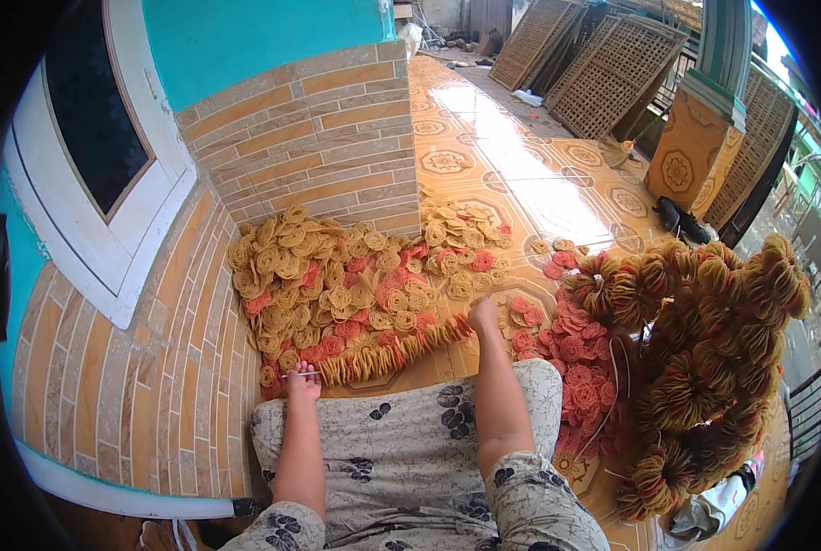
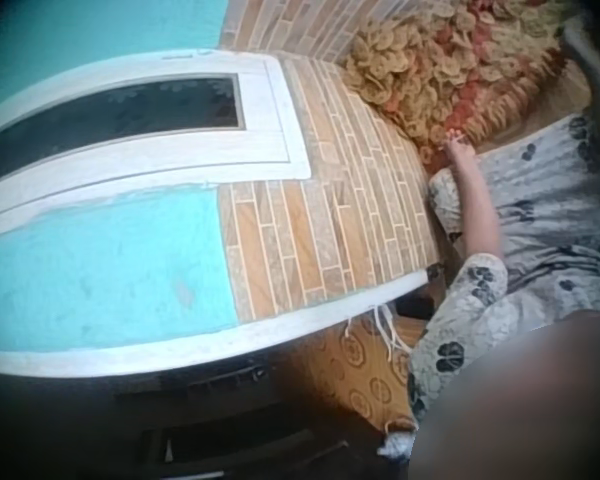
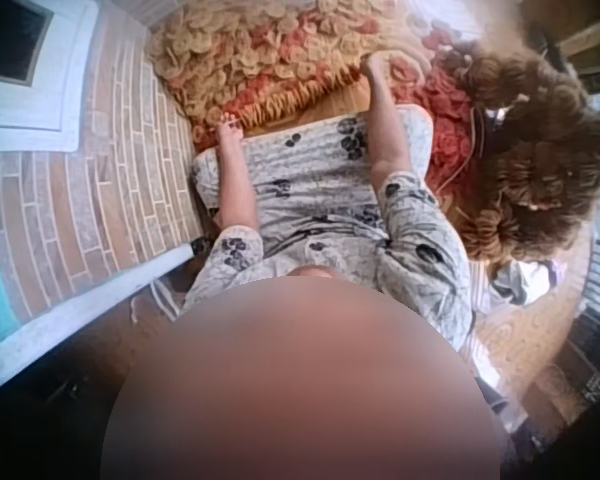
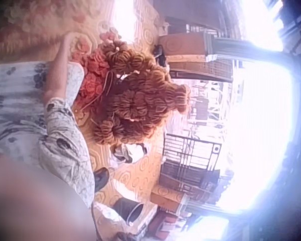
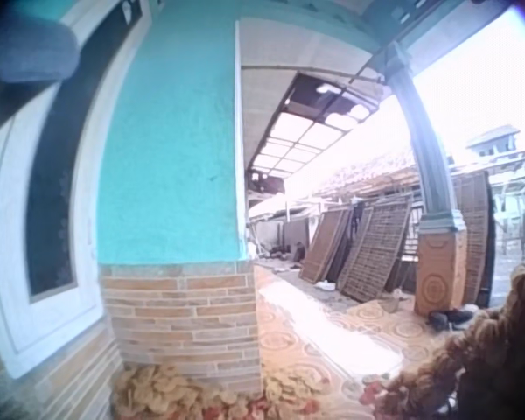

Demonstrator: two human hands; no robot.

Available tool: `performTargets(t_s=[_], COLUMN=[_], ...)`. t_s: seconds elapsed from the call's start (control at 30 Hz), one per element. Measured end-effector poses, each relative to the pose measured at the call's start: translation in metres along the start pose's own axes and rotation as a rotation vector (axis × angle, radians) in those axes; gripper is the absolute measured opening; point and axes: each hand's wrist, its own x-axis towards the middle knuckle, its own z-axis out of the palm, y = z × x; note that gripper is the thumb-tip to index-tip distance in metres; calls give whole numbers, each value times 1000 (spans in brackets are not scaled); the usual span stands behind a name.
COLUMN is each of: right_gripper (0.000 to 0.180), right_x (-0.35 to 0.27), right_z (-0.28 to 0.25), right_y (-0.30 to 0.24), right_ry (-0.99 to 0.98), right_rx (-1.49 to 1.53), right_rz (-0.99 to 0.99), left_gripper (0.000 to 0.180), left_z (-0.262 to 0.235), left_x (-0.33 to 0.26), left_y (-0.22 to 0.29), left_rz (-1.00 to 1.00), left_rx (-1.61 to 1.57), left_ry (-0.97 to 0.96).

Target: The person sits on the floor and repeatedly picks up small yellow and pink coiled craft items, threading them onto a thin stick held in the left hand. They continue adding items one by one, building a growing cluster on the stick.

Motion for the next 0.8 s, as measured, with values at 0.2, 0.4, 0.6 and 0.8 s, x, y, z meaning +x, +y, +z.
performTargets(t_s=[0.2, 0.4, 0.6, 0.8], right_gripper=[32, 23, 19, 13], right_x=[-1, -12, -5, -6], right_z=[-22, -33, -34, -43], right_y=[-10, -25, -18, -15], right_ry=[-310, -326, -303, -350], right_rx=[242, 258, 362, 825], right_rz=[135, 15, 58, 349], left_gripper=[25, 26, 28, 31], left_z=[2, 2, 0, 2], left_x=[-1, -1, 1, -2], left_y=[1, 1, 1, 0], left_rz=[0, 34, 40, 52], left_rx=[-18, -35, -26, -42], left_ry=[19, 49, 39, 50])
